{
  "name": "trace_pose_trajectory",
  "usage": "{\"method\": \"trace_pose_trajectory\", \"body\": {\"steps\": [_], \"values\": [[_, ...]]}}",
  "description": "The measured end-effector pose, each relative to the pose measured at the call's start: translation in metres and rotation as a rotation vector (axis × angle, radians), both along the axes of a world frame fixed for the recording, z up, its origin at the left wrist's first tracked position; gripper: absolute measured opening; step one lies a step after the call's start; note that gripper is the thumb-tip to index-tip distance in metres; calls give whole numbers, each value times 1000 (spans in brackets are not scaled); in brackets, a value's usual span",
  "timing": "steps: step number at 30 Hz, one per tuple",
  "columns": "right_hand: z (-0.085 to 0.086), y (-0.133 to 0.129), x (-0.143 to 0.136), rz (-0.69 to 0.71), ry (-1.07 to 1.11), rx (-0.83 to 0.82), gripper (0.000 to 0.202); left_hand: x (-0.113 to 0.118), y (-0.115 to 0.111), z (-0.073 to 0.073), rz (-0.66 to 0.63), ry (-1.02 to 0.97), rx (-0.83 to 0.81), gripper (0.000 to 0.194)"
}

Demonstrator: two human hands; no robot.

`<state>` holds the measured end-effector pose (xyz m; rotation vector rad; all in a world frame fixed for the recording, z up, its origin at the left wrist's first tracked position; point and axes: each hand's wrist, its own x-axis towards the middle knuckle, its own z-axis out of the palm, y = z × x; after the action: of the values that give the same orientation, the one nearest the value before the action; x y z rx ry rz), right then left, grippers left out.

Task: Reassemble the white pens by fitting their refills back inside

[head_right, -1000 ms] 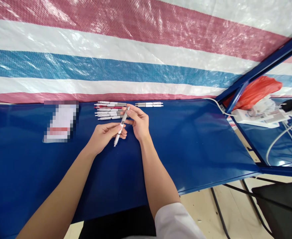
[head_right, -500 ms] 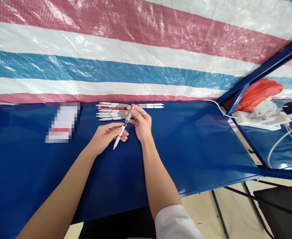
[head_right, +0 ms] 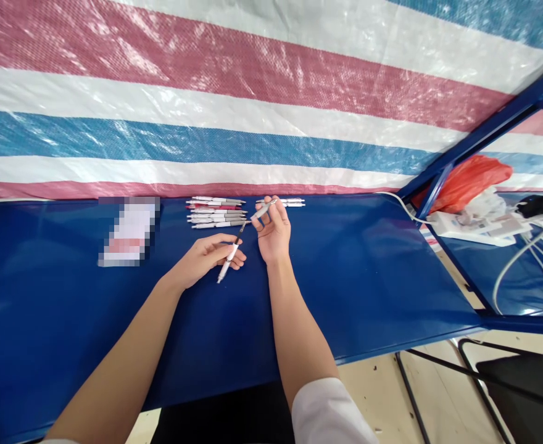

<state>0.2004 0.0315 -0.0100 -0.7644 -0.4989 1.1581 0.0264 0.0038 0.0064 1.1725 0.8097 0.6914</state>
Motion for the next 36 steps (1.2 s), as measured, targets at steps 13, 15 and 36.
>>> {"method": "trace_pose_trajectory", "body": {"steps": [13, 15, 36], "values": [[10, -7, -10, -11, -281, -19, 28, -13, 6, 2, 302, -189, 22, 38], [15, -9, -9, 27, -498, 35, 26, -17, 9, 2, 347, -197, 26, 40], [18, 5, 6, 253, -2092, 460, 33, -26, 14, -1, 422, -168, 43, 35]]}}
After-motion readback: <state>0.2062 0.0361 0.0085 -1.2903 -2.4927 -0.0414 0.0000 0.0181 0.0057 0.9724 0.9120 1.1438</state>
